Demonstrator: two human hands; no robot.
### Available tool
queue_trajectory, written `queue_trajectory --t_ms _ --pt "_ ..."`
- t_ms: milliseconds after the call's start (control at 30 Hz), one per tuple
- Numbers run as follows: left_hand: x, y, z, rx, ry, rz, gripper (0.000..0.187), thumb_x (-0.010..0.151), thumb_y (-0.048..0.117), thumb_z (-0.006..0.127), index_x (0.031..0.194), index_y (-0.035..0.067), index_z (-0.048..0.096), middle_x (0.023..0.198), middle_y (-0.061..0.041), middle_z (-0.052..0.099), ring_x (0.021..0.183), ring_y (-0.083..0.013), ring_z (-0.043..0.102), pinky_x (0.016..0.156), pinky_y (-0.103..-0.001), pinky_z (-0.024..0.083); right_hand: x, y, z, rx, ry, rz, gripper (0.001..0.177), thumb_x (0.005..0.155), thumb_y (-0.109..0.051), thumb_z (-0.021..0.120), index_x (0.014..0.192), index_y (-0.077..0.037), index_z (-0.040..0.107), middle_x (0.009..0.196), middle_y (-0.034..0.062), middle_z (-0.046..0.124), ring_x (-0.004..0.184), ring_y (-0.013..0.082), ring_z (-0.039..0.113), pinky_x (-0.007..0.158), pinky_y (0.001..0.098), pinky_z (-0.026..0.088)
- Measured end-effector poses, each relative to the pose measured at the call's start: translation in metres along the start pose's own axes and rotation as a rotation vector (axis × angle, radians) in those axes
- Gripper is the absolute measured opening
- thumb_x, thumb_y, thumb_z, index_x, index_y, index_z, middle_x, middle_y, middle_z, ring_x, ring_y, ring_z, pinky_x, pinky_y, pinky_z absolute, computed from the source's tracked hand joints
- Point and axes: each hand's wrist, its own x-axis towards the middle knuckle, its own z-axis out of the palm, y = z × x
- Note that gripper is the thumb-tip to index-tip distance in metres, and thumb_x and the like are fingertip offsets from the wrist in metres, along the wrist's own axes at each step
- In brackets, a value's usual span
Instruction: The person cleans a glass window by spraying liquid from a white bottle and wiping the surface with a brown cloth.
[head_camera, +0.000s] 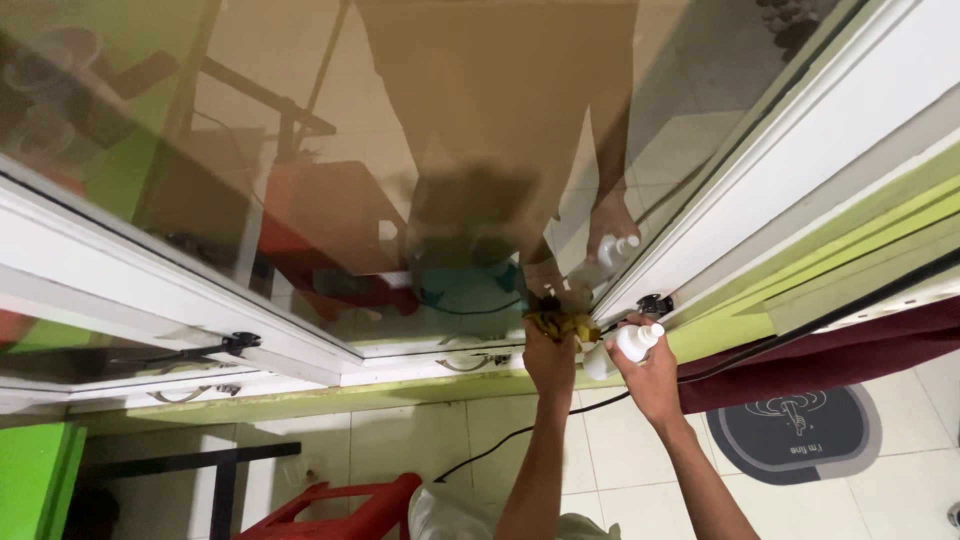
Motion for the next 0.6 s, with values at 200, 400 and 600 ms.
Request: queue_trajectory --t_ms 200,400,600 --pt "0.033 -0.038 -0.055 0.145 0.198 0.142 0.070 0.075 0.020 0.080 0.136 0.007 0.048 0.112 -0.019 0.071 0.099 -0.0434 0.068 0.084 -0.050 0.055 -0.002 -0.009 0.009 0.043 -0.022 -0.073 0.052 0.088 -0.013 0.077 0.133 0.000 0.054 0.114 0.0079 0.068 0.101 0.0137 0.063 0.089 0.0297 0.052" --pt "0.071 -0.073 -0.138 0.390 0.246 0.073 0.068 0.081 0.019 0.075 0.143 0.014 0.047 0.121 -0.017 0.070 0.102 -0.0416 0.069 0.084 -0.050 0.056 0.000 -0.014 0.010 0.100 -0.034 -0.055 0.046 0.090 -0.013 0.075 0.130 -0.001 0.055 0.111 0.0053 0.067 0.098 0.0120 0.063 0.087 0.0287 0.053" --pt "0.082 -0.106 -0.122 0.399 0.304 0.152 0.067 0.079 0.011 0.077 0.139 0.006 0.050 0.123 -0.021 0.068 0.109 -0.0427 0.066 0.088 -0.050 0.054 0.006 -0.014 0.011 0.099 -0.011 -0.042 0.046 0.090 -0.014 0.076 0.129 -0.002 0.055 0.111 0.0058 0.066 0.097 0.0123 0.063 0.086 0.0289 0.052"
